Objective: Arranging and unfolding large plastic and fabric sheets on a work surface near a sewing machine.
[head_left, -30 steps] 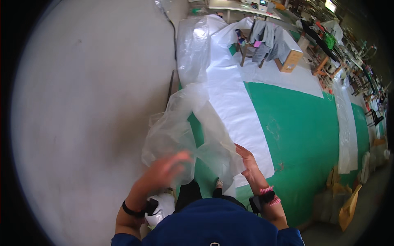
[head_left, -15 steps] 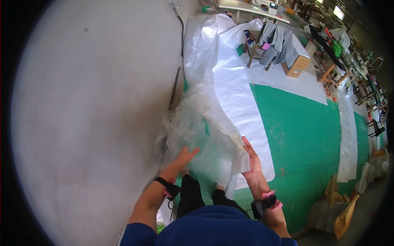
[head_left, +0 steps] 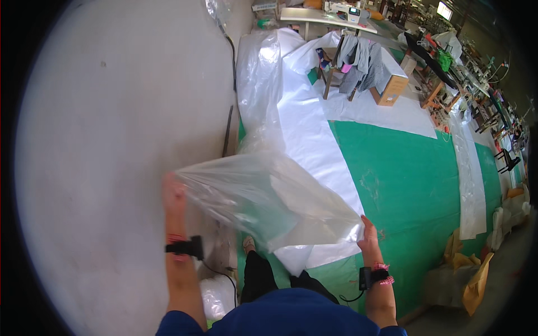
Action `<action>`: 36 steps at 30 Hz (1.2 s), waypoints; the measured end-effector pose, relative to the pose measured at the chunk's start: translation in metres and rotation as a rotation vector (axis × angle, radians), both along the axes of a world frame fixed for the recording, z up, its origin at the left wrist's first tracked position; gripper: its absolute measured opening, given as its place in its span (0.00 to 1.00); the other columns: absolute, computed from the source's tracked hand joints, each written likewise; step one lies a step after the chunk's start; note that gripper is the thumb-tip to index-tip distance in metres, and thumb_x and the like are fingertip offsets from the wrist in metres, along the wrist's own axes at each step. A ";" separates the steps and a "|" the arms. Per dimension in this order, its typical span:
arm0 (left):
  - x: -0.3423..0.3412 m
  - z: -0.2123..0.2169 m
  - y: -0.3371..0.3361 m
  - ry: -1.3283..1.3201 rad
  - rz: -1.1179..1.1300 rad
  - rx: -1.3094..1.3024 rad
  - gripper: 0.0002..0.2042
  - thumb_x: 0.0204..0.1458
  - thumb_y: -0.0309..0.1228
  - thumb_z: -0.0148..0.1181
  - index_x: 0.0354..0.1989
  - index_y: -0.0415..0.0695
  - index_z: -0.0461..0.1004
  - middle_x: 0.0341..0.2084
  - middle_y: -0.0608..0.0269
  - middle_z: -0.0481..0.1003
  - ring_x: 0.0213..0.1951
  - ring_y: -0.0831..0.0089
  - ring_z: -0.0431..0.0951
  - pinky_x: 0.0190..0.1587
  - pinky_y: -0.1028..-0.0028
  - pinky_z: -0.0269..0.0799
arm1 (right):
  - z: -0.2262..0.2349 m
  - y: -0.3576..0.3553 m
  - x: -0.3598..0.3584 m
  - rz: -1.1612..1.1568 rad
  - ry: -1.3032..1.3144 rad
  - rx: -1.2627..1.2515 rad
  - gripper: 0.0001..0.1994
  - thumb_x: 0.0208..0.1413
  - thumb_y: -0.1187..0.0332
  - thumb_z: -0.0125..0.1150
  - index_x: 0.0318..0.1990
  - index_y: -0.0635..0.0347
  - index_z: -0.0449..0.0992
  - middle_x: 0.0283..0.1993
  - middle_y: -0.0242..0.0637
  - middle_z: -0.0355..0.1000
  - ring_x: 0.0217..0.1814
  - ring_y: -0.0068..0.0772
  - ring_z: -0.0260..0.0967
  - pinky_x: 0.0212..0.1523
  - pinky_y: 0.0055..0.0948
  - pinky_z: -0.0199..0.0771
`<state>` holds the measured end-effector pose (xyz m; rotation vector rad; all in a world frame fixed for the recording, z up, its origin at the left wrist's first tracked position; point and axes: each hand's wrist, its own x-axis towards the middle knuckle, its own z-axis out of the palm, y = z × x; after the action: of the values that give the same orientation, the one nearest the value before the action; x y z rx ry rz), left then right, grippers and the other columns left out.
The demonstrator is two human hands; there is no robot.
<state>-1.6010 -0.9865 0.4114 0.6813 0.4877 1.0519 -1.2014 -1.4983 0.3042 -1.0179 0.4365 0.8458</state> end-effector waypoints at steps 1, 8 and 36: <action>0.010 0.037 0.010 0.100 -0.024 -0.033 0.11 0.58 0.39 0.50 0.33 0.45 0.69 0.10 0.78 0.54 0.14 0.88 0.56 0.19 0.89 0.54 | -0.019 -0.024 0.012 0.001 -0.025 -0.098 0.17 0.50 0.71 0.52 0.49 0.63 0.67 0.44 0.44 0.71 0.46 0.40 0.69 0.47 0.36 0.70; -0.017 0.225 0.061 0.129 0.336 0.272 0.06 0.56 0.35 0.52 0.33 0.47 0.70 0.20 0.74 0.71 0.21 0.84 0.70 0.24 0.81 0.70 | -0.100 -0.078 0.031 1.454 -1.452 -1.332 0.15 0.31 0.74 0.65 0.33 0.56 0.76 0.40 0.44 0.73 0.45 0.42 0.71 0.44 0.34 0.72; 0.130 0.117 -0.243 0.994 -0.553 0.992 0.14 0.46 0.39 0.63 0.30 0.40 0.70 0.27 0.55 0.72 0.29 0.63 0.72 0.33 0.68 0.67 | 0.136 0.109 -0.131 0.482 -0.034 0.332 0.09 0.54 0.63 0.59 0.38 0.55 0.72 0.33 0.25 0.71 0.33 0.17 0.69 0.34 0.21 0.71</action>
<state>-1.4713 -1.2297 0.5281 2.1252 0.5419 0.2923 -1.3322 -1.3892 0.4398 -0.8340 0.0101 1.2814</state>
